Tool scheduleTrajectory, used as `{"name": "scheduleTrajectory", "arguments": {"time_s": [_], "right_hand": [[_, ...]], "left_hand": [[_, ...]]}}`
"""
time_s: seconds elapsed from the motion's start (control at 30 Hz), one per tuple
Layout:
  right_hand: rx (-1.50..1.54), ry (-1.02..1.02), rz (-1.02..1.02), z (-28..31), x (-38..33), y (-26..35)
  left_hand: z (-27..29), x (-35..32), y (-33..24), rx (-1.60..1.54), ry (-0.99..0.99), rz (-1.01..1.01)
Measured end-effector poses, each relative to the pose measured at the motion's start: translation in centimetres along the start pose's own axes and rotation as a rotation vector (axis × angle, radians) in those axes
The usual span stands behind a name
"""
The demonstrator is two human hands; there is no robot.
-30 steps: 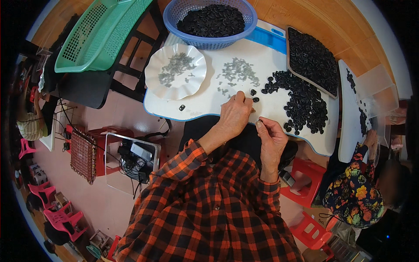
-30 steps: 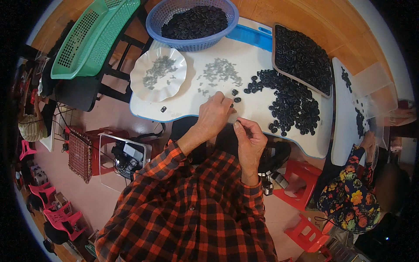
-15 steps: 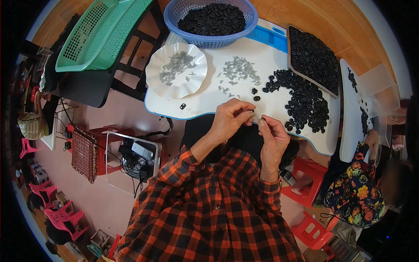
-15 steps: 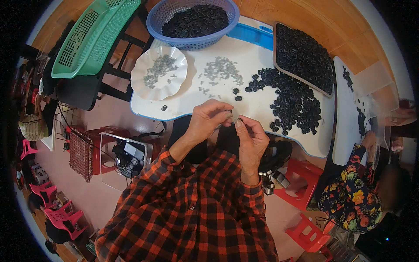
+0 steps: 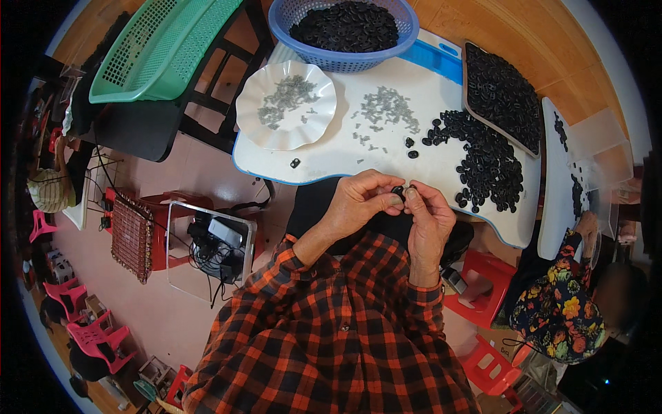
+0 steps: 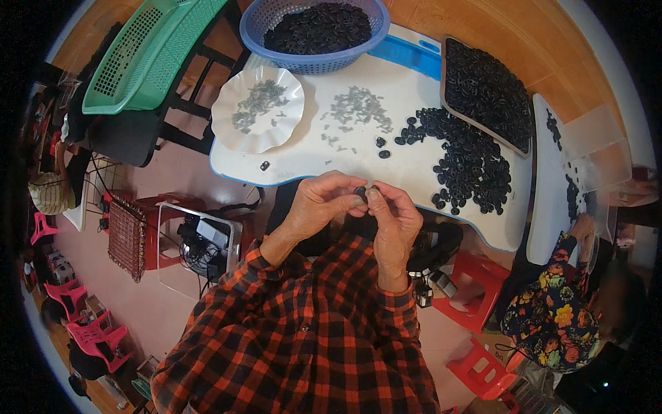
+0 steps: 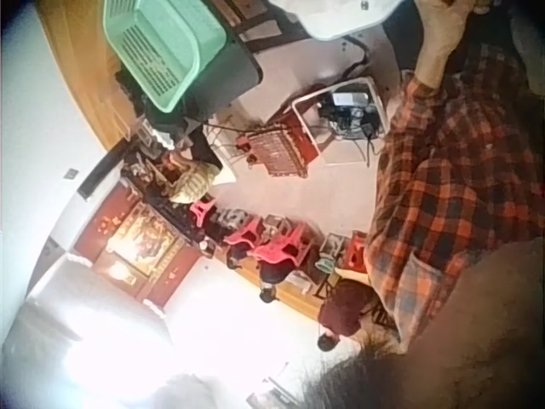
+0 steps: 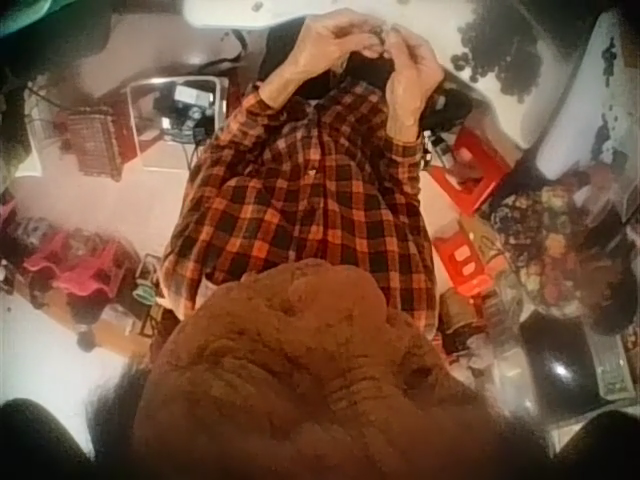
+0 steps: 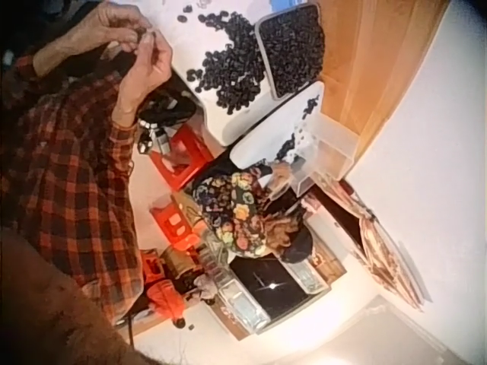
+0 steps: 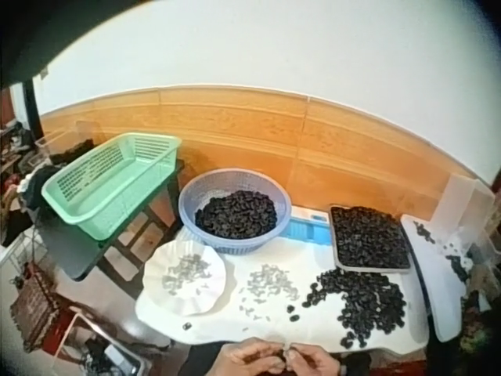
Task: The person assembles small black plastic components by hand on a table.
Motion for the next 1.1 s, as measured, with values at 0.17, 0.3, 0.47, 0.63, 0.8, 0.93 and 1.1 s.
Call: {"name": "scheduleTrajectory", "arguments": {"time_s": [0.17,0.3,0.47,0.63,0.8,0.93,1.1], "right_hand": [[-0.021,0.002,-0.008,-0.1,-0.1,-0.1],[0.005,0.011,-0.025,-0.4,-0.2,-0.3],[-0.044,0.003,-0.007,-0.3,-0.4,-0.2],[-0.123,0.042,-0.004,-0.9,-0.9,0.7],[-0.149,0.074,0.006,-1.3,-1.1,1.1],[-0.146,0.092,0.001,-1.4,-1.1,1.0],[-0.128,0.107,-0.006,-1.6,-1.2,1.0]], "left_hand": [[0.1,-0.4,-0.3,0.058,0.023,-0.018],[0.3,-0.6,-0.2,0.027,0.025,0.023],[1.0,-0.5,0.2,-0.14,0.043,0.143],[1.2,-0.4,0.7,-0.329,0.091,0.126],[1.3,-0.4,0.9,-0.351,0.094,0.112],[1.3,-0.5,0.8,-0.321,0.106,0.101],[1.4,-0.6,0.9,-0.282,0.103,0.096]]}}
Point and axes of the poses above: each hand's wrist, its own x-axis towards the middle knuckle, its own z-axis out of the back of the hand, y = z × x, the point moved 7 cm from there along x, towards the middle knuckle, and after that the axes turned 9 degrees about -y, right-handed, at the moved point
